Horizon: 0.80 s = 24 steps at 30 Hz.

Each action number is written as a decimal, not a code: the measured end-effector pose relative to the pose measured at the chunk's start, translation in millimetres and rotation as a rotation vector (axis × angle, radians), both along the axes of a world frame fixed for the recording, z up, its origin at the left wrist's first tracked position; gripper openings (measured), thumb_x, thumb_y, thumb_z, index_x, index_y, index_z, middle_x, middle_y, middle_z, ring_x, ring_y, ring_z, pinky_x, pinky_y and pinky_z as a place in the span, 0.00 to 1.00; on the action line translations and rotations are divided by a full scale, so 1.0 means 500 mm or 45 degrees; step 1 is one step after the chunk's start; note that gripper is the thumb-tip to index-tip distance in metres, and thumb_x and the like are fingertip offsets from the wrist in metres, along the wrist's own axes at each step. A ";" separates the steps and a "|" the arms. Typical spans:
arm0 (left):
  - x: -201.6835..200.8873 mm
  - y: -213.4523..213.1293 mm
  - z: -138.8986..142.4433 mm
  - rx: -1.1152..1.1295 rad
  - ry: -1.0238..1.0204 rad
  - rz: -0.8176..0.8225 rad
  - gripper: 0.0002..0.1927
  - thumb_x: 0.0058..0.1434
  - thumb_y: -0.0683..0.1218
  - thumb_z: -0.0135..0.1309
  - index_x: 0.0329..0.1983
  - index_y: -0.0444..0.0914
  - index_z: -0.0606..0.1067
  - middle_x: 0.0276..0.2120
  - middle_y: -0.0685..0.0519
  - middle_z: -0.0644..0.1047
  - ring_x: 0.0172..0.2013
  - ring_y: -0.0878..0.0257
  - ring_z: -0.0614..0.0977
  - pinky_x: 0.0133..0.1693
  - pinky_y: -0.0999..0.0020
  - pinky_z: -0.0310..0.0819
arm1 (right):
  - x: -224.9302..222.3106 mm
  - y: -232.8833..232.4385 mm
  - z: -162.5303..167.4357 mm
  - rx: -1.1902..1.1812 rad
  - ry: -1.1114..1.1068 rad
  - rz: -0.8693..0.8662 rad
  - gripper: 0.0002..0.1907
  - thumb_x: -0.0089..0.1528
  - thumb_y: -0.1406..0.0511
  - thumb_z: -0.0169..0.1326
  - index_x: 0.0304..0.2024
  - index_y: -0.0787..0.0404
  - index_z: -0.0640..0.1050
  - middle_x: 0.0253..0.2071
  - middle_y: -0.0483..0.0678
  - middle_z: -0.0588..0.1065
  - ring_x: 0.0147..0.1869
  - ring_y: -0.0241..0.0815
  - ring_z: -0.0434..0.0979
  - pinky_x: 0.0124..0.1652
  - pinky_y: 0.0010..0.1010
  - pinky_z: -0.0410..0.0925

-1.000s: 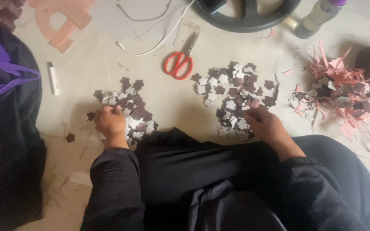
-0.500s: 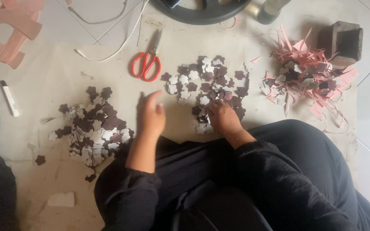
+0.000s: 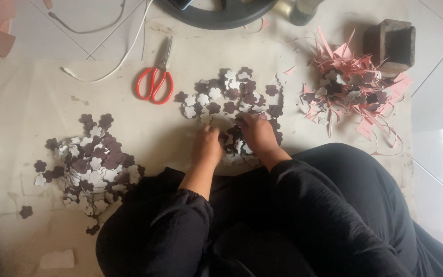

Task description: The person sits on the floor and repeatedly picks up small flower-shaped paper cutouts in white and dark brown. They separate and stack the cutouts by hand, occasionally shifting the pile. A pair of scissors and pink paper scraps are visible nearby but not used.

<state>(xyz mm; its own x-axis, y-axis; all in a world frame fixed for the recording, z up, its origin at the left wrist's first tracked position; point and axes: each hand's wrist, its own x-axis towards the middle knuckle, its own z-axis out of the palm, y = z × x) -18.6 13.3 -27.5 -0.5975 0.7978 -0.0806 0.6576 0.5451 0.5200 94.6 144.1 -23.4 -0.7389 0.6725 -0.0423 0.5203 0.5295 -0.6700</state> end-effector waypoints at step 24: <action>0.007 -0.016 0.063 0.658 -1.618 0.590 0.10 0.60 0.36 0.57 0.45 0.30 0.78 0.35 0.50 0.82 0.33 0.63 0.85 0.38 0.69 0.82 | 0.025 -0.008 0.083 -0.693 0.341 -0.244 0.09 0.65 0.67 0.60 0.46 0.64 0.81 0.37 0.42 0.81 0.40 0.30 0.79 0.41 0.21 0.73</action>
<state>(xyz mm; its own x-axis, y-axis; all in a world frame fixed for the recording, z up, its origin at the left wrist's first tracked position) -15.0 5.3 3.8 -0.5504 0.6598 -0.5116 -0.5697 0.1511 0.8078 107.2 139.9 18.3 -0.6397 0.7283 -0.2457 0.3493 -0.0092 -0.9370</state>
